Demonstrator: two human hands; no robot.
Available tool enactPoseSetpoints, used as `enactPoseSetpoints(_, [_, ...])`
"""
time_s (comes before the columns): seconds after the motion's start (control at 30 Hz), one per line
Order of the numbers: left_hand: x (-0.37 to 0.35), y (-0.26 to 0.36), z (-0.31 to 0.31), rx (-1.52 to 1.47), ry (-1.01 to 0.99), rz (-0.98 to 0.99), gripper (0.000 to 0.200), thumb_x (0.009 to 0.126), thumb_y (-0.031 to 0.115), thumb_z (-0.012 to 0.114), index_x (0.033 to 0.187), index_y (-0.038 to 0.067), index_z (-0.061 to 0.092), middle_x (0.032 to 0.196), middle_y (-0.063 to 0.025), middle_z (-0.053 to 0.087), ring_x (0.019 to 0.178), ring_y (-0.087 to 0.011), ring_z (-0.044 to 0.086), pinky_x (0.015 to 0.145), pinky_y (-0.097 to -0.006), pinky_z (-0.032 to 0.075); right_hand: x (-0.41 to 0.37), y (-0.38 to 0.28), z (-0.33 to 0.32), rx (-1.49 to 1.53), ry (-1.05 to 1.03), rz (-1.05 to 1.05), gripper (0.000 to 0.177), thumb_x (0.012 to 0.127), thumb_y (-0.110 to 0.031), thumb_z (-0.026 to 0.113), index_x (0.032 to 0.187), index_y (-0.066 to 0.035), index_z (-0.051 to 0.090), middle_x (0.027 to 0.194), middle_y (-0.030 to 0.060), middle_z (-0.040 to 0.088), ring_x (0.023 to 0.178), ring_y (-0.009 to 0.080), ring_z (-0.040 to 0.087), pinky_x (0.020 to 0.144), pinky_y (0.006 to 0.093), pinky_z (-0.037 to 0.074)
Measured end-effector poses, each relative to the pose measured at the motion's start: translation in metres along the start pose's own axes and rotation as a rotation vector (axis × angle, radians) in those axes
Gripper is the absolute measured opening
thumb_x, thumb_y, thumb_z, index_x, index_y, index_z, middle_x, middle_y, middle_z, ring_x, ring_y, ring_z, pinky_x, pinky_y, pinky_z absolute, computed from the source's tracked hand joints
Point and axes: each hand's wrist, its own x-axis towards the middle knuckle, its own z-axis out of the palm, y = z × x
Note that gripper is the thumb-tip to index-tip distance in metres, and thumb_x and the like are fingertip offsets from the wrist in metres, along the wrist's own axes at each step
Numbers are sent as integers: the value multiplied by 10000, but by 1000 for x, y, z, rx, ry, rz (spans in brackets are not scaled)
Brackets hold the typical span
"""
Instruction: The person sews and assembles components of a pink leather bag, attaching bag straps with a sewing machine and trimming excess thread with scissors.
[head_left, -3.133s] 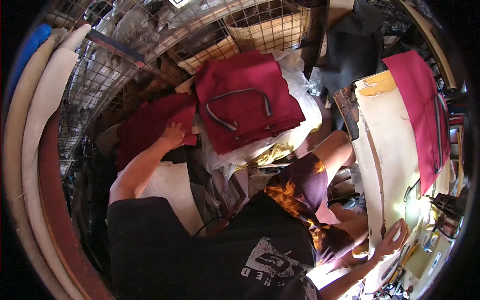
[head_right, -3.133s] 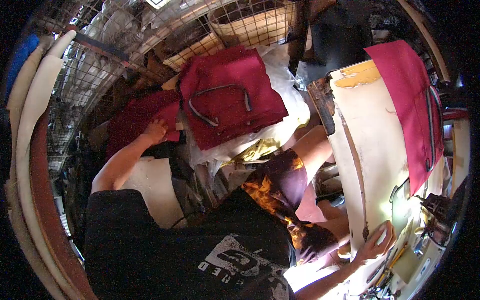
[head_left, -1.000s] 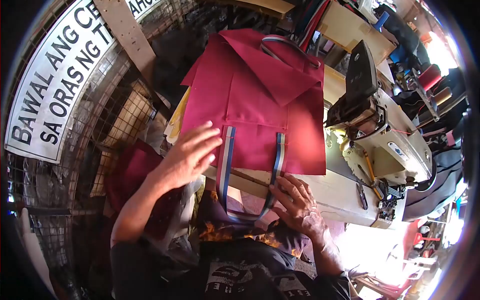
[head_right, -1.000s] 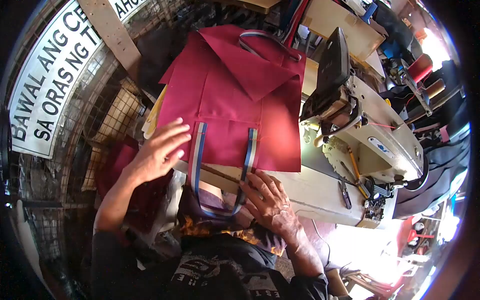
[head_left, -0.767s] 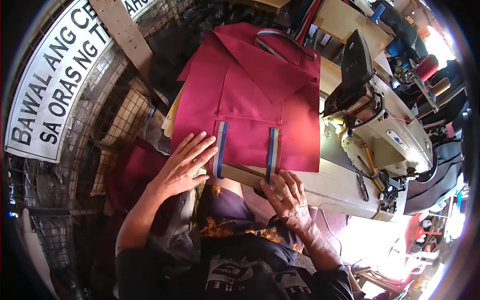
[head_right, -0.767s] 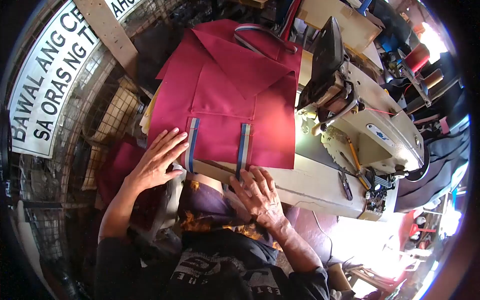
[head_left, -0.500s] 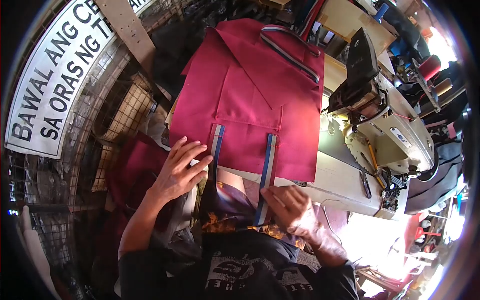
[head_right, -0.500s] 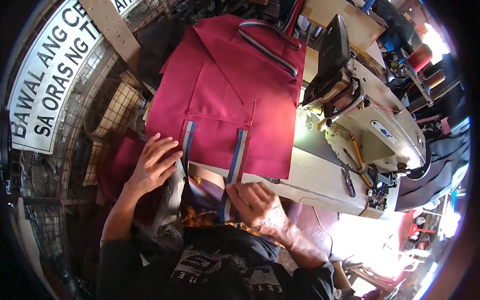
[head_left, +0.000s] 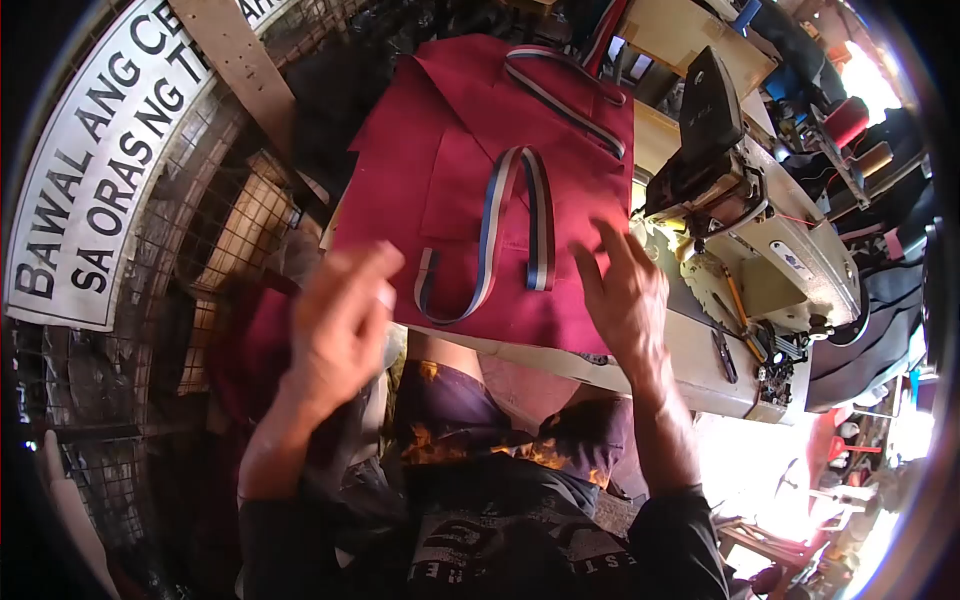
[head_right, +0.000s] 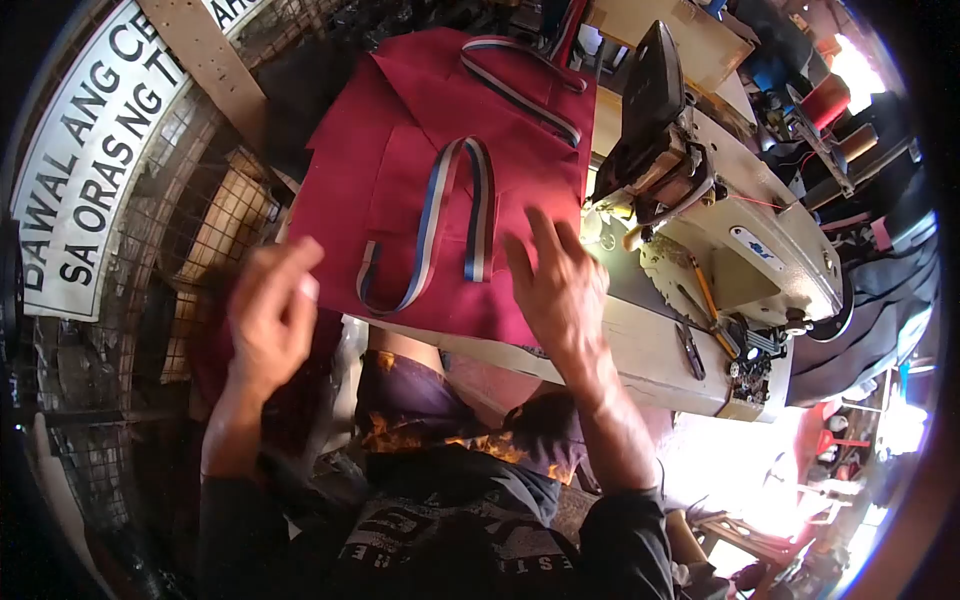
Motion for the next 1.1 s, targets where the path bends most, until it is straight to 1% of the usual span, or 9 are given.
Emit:
enactPoseSetpoints(0.17, [-13,20,75,-71,-384,314,417,855,97,780,1247,7,670,1289,-158,630,1223,-336,606,1027,-468,515,-79,38,-8,-168,-17,221,594,909,-334,769,1376,-14,588,1121,188,623,1035,388,613,859,485,528])
enactPoseSetpoints(0.3, [31,-24,113,-70,-424,126,356,922,224,752,1209,28,674,1315,-168,599,1246,-338,564,1062,-483,470,-99,42,2,-173,-60,236,767,875,-399,784,1481,-22,502,1232,182,572,1138,398,526,994,522,425])
enactPoseSetpoints(0.37, [61,-25,109,266,-387,131,363,931,254,740,1204,27,664,1292,-163,605,1250,-333,548,1080,-482,439,-98,39,5,-78,-88,226,750,879,-392,778,1477,-29,509,1219,183,577,1128,392,531,994,514,424])
enactPoseSetpoints(0.5, [99,-48,117,555,-177,397,328,906,192,745,1169,15,658,1230,-146,621,1232,-312,556,1075,-475,436,-99,34,11,-5,-87,257,685,876,-296,785,1465,-58,527,1214,185,574,1135,386,522,1005,519,412])
enactPoseSetpoints(0.63, [112,-8,132,162,-106,272,216,944,169,703,1076,-1,690,1045,-148,667,1020,-331,639,922,-467,520,-93,30,14,264,-25,252,628,832,-64,782,1421,-71,564,1033,127,640,979,329,602,921,458,483])
enactPoseSetpoints(0.8, [138,50,162,22,-636,-181,741,944,649,617,1110,-70,675,1137,-305,670,1122,-425,664,950,-499,540,-68,-11,16,242,224,-37,375,856,59,698,1222,-24,682,999,137,656,861,304,680,750,407,574])
enactPoseSetpoints(0.97, [184,29,188,139,-944,-185,417,815,152,634,1135,-111,679,1171,-364,676,1164,-446,674,938,-526,569,-41,-48,3,323,241,-123,339,914,72,640,1232,-39,681,1060,158,643,888,346,690,731,431,583])
enactPoseSetpoints(1.03, [197,19,171,93,-727,-173,360,899,144,559,1118,-118,670,1131,-382,671,1102,-498,673,934,-529,552,-29,-50,3,400,342,-121,370,918,80,634,1264,-48,668,1093,164,640,883,342,694,716,422,583])
enactPoseSetpoints(1.1, [230,-16,164,6,-640,-349,345,967,168,512,1120,-104,659,1153,-397,653,1066,-469,695,889,-525,548,-9,-52,-2,393,462,-37,666,869,39,710,1488,-39,478,1236,219,606,1098,375,630,925,450,540])
